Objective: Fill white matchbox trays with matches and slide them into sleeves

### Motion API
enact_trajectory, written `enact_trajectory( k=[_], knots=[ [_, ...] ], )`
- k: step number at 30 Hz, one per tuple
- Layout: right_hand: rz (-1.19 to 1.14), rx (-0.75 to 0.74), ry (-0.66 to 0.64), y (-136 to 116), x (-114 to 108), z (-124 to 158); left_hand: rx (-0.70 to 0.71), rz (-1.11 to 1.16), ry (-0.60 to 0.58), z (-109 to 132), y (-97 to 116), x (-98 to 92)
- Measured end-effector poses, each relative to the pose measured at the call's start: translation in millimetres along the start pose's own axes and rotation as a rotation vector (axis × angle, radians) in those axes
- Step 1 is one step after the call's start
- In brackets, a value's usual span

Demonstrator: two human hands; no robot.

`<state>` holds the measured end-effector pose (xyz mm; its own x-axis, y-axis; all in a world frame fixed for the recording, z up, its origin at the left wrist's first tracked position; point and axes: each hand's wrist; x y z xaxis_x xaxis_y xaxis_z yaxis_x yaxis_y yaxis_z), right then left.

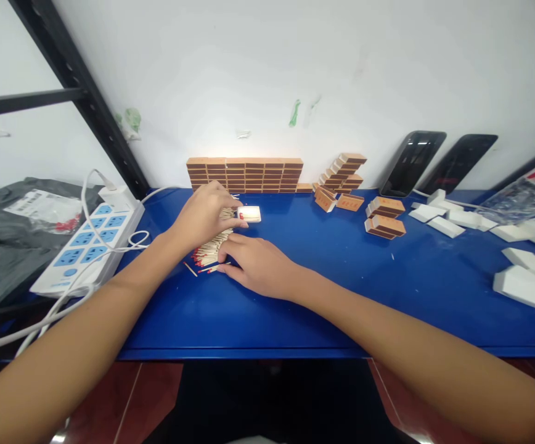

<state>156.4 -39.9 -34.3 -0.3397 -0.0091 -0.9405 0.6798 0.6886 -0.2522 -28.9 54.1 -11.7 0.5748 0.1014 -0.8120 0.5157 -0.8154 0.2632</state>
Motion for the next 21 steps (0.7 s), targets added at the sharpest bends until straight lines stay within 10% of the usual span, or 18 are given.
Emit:
enact_trajectory(
  k=[21],
  knots=[
    [0.003, -0.023, -0.060, -10, 2, -3, 0.007, -0.009, -0.010, -1, 2, -0.6]
  ],
)
Point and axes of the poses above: each hand's wrist, its own z-axis away from the middle knuckle, its own x-axis out of the palm, y = z × x, and after that the axes turned 12 degrees about z, right-handed
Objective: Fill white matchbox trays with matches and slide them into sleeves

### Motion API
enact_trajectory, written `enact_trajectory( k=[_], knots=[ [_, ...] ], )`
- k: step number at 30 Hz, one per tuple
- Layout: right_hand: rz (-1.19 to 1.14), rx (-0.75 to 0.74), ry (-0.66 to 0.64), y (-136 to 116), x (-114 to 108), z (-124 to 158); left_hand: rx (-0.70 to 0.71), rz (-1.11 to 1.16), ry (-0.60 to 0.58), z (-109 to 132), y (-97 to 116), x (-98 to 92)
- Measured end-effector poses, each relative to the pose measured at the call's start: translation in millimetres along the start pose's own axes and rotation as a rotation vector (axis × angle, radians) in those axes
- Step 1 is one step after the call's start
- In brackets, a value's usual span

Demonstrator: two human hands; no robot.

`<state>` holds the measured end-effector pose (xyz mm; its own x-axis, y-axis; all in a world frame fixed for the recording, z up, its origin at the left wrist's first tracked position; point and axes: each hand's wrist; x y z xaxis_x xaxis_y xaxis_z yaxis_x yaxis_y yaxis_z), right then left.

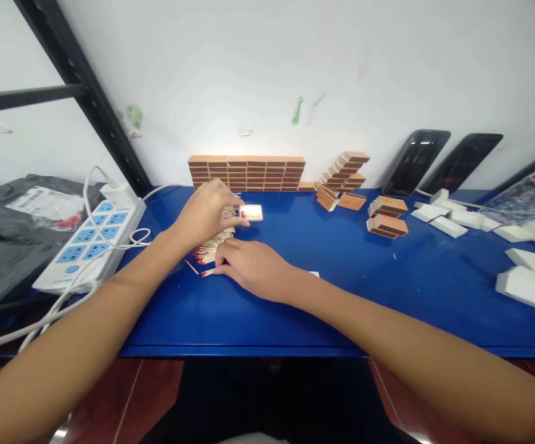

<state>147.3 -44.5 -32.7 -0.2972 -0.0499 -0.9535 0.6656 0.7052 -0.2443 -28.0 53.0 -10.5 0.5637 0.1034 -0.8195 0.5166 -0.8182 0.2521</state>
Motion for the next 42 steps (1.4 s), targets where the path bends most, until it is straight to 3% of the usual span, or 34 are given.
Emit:
enact_trajectory(
  k=[5, 9, 16, 22, 33, 38, 42],
  knots=[
    [0.005, 0.004, -0.045, -1, -3, 0, 0.002, 0.001, -0.008, 0, 1, -0.7],
    [-0.019, 0.044, 0.005, 7, -13, 4, -0.015, 0.001, -0.007, 0, 1, -1.8],
    [-0.073, 0.110, 0.267, 58, -37, 6, -0.031, -0.004, -0.026, 0, -1, 0.6],
    [0.062, 0.225, 0.304, 88, -37, 4, 0.005, 0.046, -0.016, -1, -1, 3.2],
    [0.216, 0.288, 0.192, 78, -35, 4, 0.010, 0.072, -0.025, 0, 4, 2.5],
    [0.162, 0.223, 0.298, 77, -35, 5, 0.013, 0.048, -0.048, -1, 4, 0.2],
    [0.066, 0.148, 0.365, 58, -29, 4, -0.005, 0.031, -0.030, 0, 1, -0.9]
  ],
)
Point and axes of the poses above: each hand's wrist, its own z-axis away from the middle knuckle, its own x-axis out of the palm, y = z × x, and after that the axes turned 12 degrees about z, right-handed
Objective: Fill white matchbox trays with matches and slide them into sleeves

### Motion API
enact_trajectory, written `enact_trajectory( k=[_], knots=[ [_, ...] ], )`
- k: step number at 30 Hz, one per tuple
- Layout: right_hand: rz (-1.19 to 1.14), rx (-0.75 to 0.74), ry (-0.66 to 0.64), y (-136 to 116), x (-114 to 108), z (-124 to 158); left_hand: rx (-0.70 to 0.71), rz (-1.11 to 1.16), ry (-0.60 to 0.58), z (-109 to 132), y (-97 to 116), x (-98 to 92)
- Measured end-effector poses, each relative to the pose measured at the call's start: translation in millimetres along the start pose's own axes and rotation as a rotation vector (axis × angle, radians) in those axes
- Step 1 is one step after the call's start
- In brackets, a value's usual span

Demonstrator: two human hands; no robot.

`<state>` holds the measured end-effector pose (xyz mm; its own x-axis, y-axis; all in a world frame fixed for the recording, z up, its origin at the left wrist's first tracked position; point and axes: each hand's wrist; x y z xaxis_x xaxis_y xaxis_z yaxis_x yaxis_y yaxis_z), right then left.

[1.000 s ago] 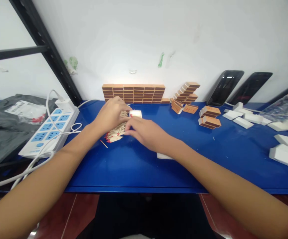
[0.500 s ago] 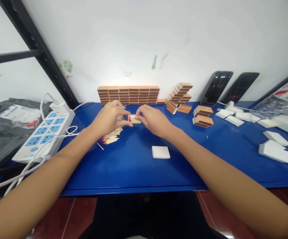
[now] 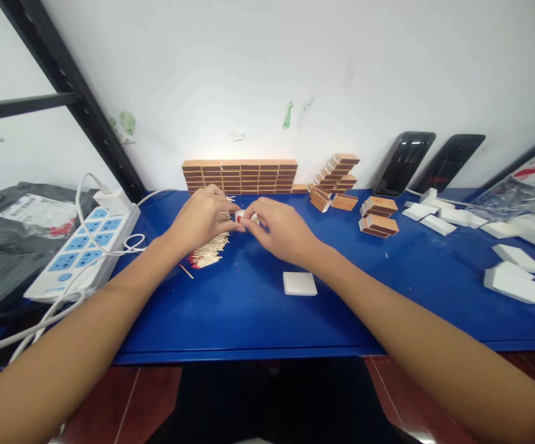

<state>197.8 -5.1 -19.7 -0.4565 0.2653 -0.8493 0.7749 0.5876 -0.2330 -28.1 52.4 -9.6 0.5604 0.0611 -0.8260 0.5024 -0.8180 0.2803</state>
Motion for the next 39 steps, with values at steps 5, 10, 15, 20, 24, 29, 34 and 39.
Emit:
enact_trajectory(
  k=[5, 10, 15, 20, 24, 29, 34, 39],
  knots=[
    [-0.115, -0.185, -0.174, -35, 12, 9, -0.009, -0.019, 0.045, 1, -6, 1.5],
    [-0.093, -0.236, -0.289, -48, 20, 11, 0.013, -0.014, 0.051, 1, -6, 3.0],
    [-0.102, -0.229, -0.317, -47, 25, 10, 0.000, -0.023, 0.038, 1, -4, 2.2],
    [-0.153, -0.205, -0.317, -47, 27, 11, -0.023, -0.020, 0.029, 0, -4, 2.6],
    [-0.145, -0.195, -0.321, -49, 25, 11, -0.010, -0.022, 0.028, 0, -6, 3.5],
    [-0.138, -0.191, -0.346, -48, 25, 11, -0.014, -0.021, 0.027, 1, -5, 2.7],
    [-0.130, -0.180, -0.376, -47, 25, 11, -0.022, -0.005, 0.017, 0, -3, 1.4],
    [-0.132, -0.149, -0.322, -41, 12, 9, -0.018, -0.029, 0.023, 1, -5, 2.3]
  ],
)
Point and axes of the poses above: each hand's wrist, its own z-axis away from the middle knuckle, its own x-axis out of the palm, y = z × x, and after that the axes turned 12 degrees about z, right-handed
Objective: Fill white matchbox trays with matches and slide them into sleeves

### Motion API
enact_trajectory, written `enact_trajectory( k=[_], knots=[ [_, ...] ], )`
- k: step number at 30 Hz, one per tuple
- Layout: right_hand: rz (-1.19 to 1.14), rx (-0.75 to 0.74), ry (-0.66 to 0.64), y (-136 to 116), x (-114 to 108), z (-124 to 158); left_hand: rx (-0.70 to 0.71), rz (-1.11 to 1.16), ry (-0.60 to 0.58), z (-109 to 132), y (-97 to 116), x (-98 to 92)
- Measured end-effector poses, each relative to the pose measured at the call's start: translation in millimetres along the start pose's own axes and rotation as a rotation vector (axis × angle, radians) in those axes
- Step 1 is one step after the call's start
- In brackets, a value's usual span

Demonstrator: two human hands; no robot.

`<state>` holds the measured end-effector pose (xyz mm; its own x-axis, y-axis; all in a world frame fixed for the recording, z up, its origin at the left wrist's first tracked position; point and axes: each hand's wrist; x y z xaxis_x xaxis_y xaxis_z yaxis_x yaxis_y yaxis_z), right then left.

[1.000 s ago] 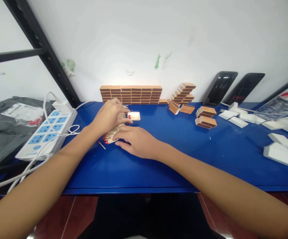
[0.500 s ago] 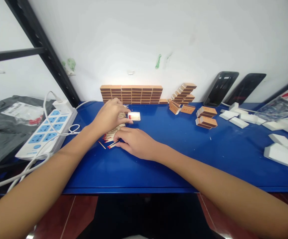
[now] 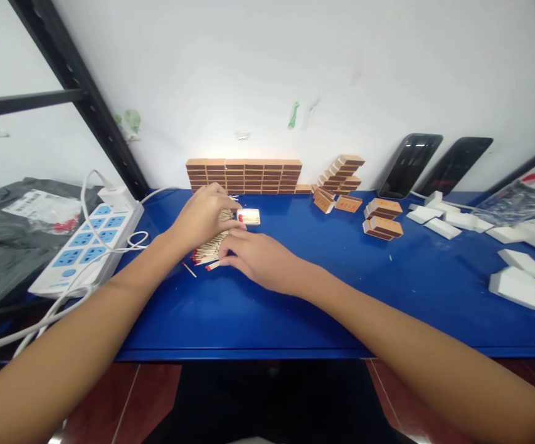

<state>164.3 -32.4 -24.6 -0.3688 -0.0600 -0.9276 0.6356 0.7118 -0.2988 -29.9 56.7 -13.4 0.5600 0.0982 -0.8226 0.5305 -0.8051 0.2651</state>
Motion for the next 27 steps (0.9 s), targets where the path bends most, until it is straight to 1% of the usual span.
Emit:
enact_trajectory(
  k=[2, 5, 7, 9, 11, 13, 17, 22, 25, 27],
  knots=[
    [-0.020, 0.011, 0.079, 11, -10, 1, 0.002, -0.015, 0.004, 0, -1, 0.8],
    [-0.048, 0.063, 0.237, 35, -22, 1, 0.019, -0.017, -0.010, 0, -1, 1.2],
    [-0.051, 0.129, 0.327, 51, -27, 0, 0.032, -0.003, -0.017, -1, 1, 0.8],
    [-0.019, 0.188, 0.375, 64, -27, -1, 0.037, 0.018, -0.020, -1, 3, 0.2],
    [0.031, 0.220, 0.377, 70, -25, -1, 0.038, 0.037, -0.031, -2, 5, -0.2],
    [0.081, 0.240, 0.347, 71, -21, -1, 0.041, 0.046, -0.045, -2, 7, 0.0],
    [0.166, 0.268, 0.289, 66, -15, -2, 0.051, 0.059, -0.049, -1, 6, 1.2],
    [0.224, 0.311, 0.260, 62, -16, -1, 0.051, 0.063, -0.053, -1, 4, 1.8],
    [0.207, 0.290, 0.291, 56, -19, 0, 0.040, 0.066, -0.048, -1, 6, 0.8],
    [0.175, 0.263, 0.328, 47, -20, 0, 0.028, 0.063, -0.043, -1, 7, -0.3]
  ],
)
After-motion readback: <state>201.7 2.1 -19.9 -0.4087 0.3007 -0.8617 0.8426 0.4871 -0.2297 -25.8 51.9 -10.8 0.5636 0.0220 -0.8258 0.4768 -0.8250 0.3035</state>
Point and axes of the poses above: each hand's wrist, its own z-axis away from the middle knuckle, its own x-axis out of the palm, y = z × x, and after that the axes turned 12 degrees about z, right-handed
